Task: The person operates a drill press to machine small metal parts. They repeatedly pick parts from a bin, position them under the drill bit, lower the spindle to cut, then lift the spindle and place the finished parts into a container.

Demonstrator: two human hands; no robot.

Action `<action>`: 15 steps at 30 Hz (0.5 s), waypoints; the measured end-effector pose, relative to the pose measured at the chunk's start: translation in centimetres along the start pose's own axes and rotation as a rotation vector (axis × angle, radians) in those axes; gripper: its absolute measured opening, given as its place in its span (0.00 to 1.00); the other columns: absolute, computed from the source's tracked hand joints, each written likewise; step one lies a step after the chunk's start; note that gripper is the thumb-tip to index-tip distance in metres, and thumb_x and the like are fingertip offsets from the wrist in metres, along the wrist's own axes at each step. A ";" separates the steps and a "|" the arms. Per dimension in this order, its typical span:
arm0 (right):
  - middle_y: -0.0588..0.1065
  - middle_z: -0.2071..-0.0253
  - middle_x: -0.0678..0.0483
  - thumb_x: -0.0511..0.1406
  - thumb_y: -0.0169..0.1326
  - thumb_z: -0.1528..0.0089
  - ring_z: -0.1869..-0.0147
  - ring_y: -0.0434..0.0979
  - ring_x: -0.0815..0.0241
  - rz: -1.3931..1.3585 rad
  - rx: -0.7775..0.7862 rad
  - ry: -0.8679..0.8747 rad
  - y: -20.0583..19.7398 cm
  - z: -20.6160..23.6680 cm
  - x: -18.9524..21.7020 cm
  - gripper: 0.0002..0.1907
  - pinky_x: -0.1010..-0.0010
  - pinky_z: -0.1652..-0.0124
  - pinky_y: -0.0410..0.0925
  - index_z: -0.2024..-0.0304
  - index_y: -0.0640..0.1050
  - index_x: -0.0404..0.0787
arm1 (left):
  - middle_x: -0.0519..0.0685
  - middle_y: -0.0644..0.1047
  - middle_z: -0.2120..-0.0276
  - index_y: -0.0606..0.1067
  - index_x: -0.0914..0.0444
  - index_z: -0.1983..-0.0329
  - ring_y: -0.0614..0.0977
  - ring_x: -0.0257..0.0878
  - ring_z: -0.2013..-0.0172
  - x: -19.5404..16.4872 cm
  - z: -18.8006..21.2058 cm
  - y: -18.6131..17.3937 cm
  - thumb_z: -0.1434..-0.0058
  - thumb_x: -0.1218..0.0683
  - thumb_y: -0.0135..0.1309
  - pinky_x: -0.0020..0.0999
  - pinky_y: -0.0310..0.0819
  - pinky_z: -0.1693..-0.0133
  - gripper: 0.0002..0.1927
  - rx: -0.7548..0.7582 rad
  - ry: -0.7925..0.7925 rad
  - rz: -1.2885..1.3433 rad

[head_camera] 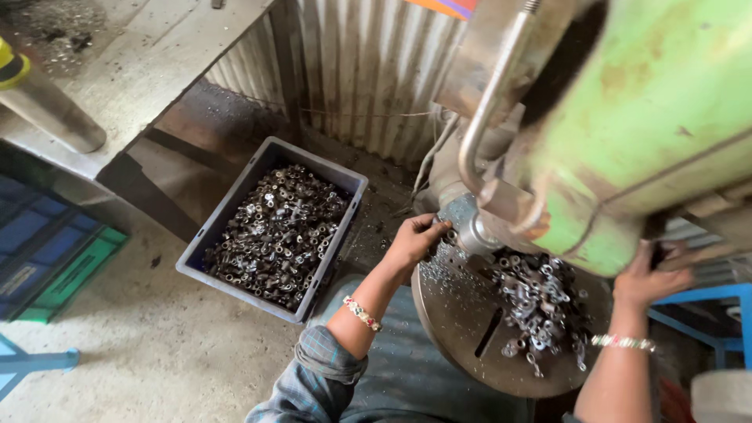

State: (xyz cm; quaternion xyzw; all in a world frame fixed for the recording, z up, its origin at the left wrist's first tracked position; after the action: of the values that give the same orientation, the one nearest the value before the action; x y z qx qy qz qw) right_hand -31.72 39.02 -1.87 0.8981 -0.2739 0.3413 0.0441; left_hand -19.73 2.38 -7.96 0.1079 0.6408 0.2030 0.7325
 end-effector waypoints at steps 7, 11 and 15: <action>0.71 0.61 0.48 0.35 0.62 0.30 0.62 0.69 0.58 -0.113 0.135 0.169 6.2 -5.5 0.7 0.14 0.66 0.58 0.65 0.57 0.70 0.32 | 0.40 0.77 0.74 0.80 0.64 0.60 0.72 0.28 0.75 0.5 -2.0 0.0 0.36 0.48 0.58 0.27 0.64 0.74 0.14 -0.005 -0.023 -0.107; 0.72 0.61 0.48 0.36 0.61 0.30 0.62 0.70 0.57 0.022 0.268 0.220 7.0 -6.0 2.3 0.15 0.65 0.59 0.65 0.57 0.71 0.31 | 0.41 0.78 0.71 0.79 0.65 0.55 0.73 0.29 0.73 0.6 -3.0 1.0 0.34 0.49 0.58 0.29 0.66 0.72 0.14 -0.111 0.068 -0.135; 0.73 0.61 0.47 0.38 0.60 0.30 0.63 0.71 0.56 0.196 0.310 0.164 1.6 -0.1 2.2 0.15 0.63 0.59 0.66 0.56 0.72 0.31 | 0.49 0.79 0.73 0.81 0.67 0.57 0.77 0.37 0.74 -0.1 -1.5 1.4 0.36 0.49 0.57 0.35 0.71 0.68 0.16 -0.338 0.195 -0.291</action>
State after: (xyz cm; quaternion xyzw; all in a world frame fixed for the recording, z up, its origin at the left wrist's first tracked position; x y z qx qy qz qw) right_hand -31.29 36.72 -0.57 0.8323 -0.2998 0.4541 -0.1058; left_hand -21.47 3.45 -7.56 -0.1299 0.6741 0.2092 0.6964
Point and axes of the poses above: each hand's wrist, its own z-axis away from the middle knuckle, its own y-axis out of the palm, x = y × z, the point moved 1 cm from there along -z, towards the middle knuckle
